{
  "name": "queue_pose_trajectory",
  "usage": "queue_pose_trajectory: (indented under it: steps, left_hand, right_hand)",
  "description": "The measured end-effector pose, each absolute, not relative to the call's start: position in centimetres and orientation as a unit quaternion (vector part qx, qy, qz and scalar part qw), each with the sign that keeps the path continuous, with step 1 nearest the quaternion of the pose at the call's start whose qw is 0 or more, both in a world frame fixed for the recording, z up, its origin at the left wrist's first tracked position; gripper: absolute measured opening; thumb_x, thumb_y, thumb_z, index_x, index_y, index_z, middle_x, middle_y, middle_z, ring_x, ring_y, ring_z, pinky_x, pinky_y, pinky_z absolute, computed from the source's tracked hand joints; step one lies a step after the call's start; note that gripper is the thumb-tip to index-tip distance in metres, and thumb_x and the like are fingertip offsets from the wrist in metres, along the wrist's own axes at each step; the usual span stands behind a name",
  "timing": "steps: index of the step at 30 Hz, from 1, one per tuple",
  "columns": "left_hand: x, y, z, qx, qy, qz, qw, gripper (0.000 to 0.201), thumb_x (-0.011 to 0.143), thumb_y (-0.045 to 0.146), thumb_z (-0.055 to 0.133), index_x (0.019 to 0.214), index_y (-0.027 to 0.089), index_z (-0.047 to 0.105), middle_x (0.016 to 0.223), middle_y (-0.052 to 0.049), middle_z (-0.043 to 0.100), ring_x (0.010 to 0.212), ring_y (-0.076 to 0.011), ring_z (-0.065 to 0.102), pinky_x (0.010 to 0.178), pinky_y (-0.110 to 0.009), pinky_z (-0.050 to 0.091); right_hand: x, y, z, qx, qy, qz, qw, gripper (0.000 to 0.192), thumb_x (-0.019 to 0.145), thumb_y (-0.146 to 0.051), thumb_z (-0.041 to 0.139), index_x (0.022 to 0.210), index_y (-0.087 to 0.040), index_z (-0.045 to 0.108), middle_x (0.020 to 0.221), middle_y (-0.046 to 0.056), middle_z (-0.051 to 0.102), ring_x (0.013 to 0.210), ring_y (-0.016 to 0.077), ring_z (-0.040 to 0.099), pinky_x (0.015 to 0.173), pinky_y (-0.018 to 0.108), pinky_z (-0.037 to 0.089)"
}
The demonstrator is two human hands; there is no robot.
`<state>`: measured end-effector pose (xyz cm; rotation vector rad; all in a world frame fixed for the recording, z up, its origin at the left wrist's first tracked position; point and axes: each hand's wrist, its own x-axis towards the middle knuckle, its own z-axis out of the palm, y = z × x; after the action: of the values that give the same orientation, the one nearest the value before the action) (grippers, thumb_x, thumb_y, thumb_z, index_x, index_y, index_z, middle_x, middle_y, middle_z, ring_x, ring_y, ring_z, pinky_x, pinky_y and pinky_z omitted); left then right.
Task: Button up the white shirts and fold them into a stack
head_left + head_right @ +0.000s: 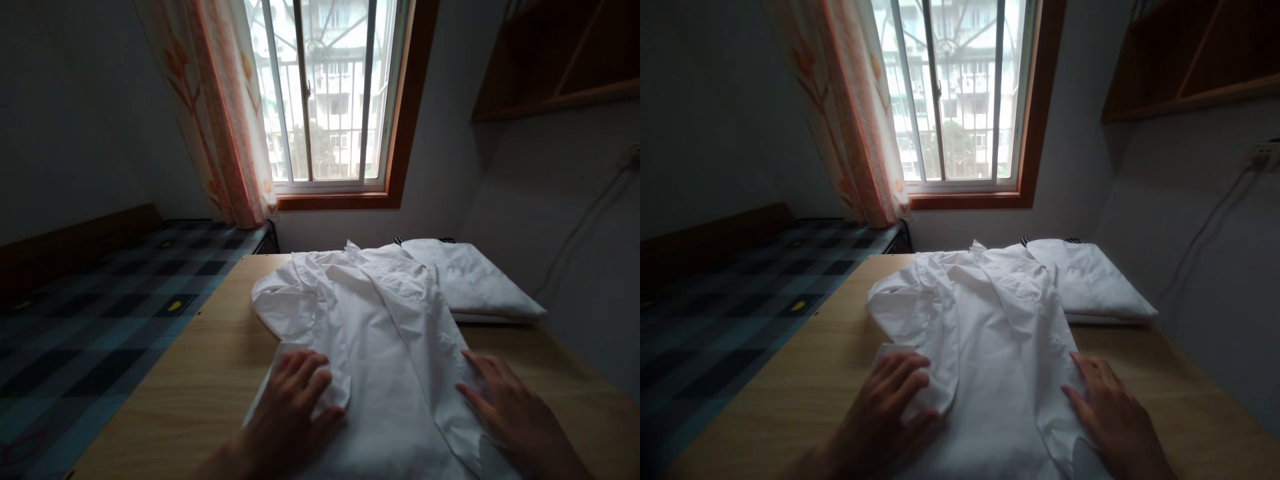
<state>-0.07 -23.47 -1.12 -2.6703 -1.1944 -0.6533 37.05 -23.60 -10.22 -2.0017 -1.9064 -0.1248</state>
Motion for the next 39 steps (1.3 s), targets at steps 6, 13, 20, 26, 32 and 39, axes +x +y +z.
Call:
queue_pose_trajectory:
  steps: [6, 13, 20, 26, 32, 39]
  left_hand:
    - [-3.4, -21.5, -1.9, -0.779, -0.613, -0.111, -0.071, 0.037, 0.077, 0.040, 0.065, 0.109, 0.021, 0.062, 0.091, -0.008, 0.071, 0.087, -0.0293, 0.065, 0.078, -0.039, 0.046]
    - [-1.6, -20.4, 3.5, -0.756, -0.574, -0.301, -0.090, 0.015, 0.078, 0.025, 0.052, 0.083, 0.025, 0.066, 0.076, -0.005, 0.069, 0.075, -0.0236, 0.064, 0.072, -0.035, 0.047]
    - [5.8, -23.7, -1.2, -0.944, -0.106, -0.053, -0.308, 0.022, 0.087, 0.015, 0.050, 0.100, 0.025, 0.065, 0.085, -0.004, 0.068, 0.083, -0.0172, 0.064, 0.084, -0.027, 0.047]
    - [-0.9, -18.9, -0.3, -0.892, -0.278, -0.131, -0.332, 0.031, 0.087, 0.034, 0.059, 0.116, 0.024, 0.060, 0.105, -0.004, 0.069, 0.095, -0.0176, 0.064, 0.086, -0.027, 0.049]
    - [-6.6, -11.0, -2.0, -0.826, -0.545, -0.142, 0.028, 0.063, 0.075, 0.041, 0.070, 0.131, 0.018, 0.050, 0.130, -0.016, 0.056, 0.123, -0.0328, 0.049, 0.106, -0.051, 0.031]
    - [-9.1, -8.1, -3.7, -0.796, -0.537, -0.238, -0.145, 0.035, 0.080, 0.046, 0.059, 0.063, 0.016, 0.051, 0.060, 0.001, 0.054, 0.062, -0.0148, 0.052, 0.062, -0.025, 0.039]
  right_hand:
    - [37.3, -21.7, -9.7, -0.706, -0.687, -0.015, 0.171, 0.043, 0.087, -0.044, 0.041, 0.119, -0.021, 0.060, 0.102, 0.012, 0.070, 0.079, 0.0289, 0.068, 0.065, 0.038, 0.049]
    - [33.6, -22.3, -2.6, -0.600, -0.737, 0.126, 0.285, 0.030, 0.082, -0.031, 0.050, 0.109, -0.025, 0.062, 0.071, 0.001, 0.064, 0.059, 0.0171, 0.060, 0.058, 0.026, 0.046]
    - [27.1, -21.2, -1.5, -0.339, -0.776, 0.495, 0.194, 0.055, 0.069, -0.013, 0.059, 0.122, -0.023, 0.053, 0.098, 0.001, 0.062, 0.086, 0.0146, 0.059, 0.076, 0.024, 0.047]
    - [27.2, -19.0, -2.2, -0.365, -0.734, 0.547, 0.169, 0.035, 0.084, -0.033, 0.059, 0.117, -0.020, 0.057, 0.094, 0.004, 0.066, 0.083, 0.0160, 0.059, 0.077, 0.029, 0.047]
    - [21.0, -18.2, 0.1, -0.287, -0.913, 0.225, 0.183, 0.058, 0.080, -0.047, 0.067, 0.132, -0.026, 0.052, 0.140, 0.011, 0.047, 0.123, 0.0278, 0.047, 0.103, 0.044, 0.037]
    - [16.7, -15.2, -5.0, -0.412, -0.886, 0.151, 0.152, 0.018, 0.074, -0.013, 0.059, 0.092, -0.017, 0.063, 0.110, 0.011, 0.057, 0.095, 0.0206, 0.054, 0.083, 0.032, 0.044]
